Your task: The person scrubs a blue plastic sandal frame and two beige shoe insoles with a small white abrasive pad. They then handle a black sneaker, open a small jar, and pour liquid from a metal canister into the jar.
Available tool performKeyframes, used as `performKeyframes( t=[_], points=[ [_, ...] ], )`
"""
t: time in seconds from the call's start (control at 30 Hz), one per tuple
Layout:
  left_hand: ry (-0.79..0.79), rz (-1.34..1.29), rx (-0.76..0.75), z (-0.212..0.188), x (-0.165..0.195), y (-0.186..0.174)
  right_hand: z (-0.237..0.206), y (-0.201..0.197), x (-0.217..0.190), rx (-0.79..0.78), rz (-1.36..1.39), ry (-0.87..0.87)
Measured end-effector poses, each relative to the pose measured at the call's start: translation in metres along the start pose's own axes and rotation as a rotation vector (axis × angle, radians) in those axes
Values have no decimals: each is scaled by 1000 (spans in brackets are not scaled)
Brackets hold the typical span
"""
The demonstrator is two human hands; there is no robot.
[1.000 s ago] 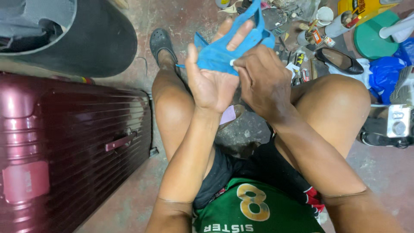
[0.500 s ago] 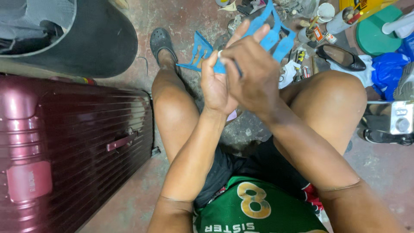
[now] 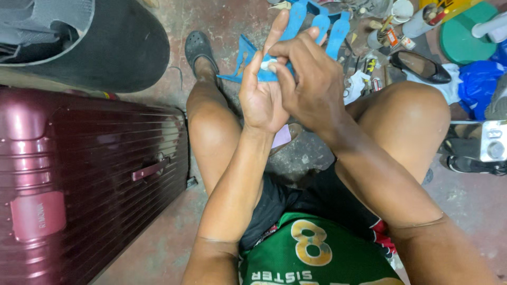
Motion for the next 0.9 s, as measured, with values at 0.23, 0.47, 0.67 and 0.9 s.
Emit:
performKeyframes(
  t=[0.23,0.47,0.67,0.9],
  points=[
    [6,10,2,0,-1,-1,4,-1,-2,5,-58,-71],
    [51,93,-102,-2,1,0,7,-1,-2,24,-13,-52],
    [27,105,-68,0,2,-2,7,-4,-6,12,-33,-98],
    [48,217,69,-1,3,-5,6,-6,-3,23,-129,-79]
  ],
)
Point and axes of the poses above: each hand's wrist, its own z-axis towards the middle knuckle, its own y-axis out of the palm, x = y × z, the point moved 3 cm from there along z, towards the middle knuckle, and after that the axes turned 3 degrees about x, right-handed, at the moved point
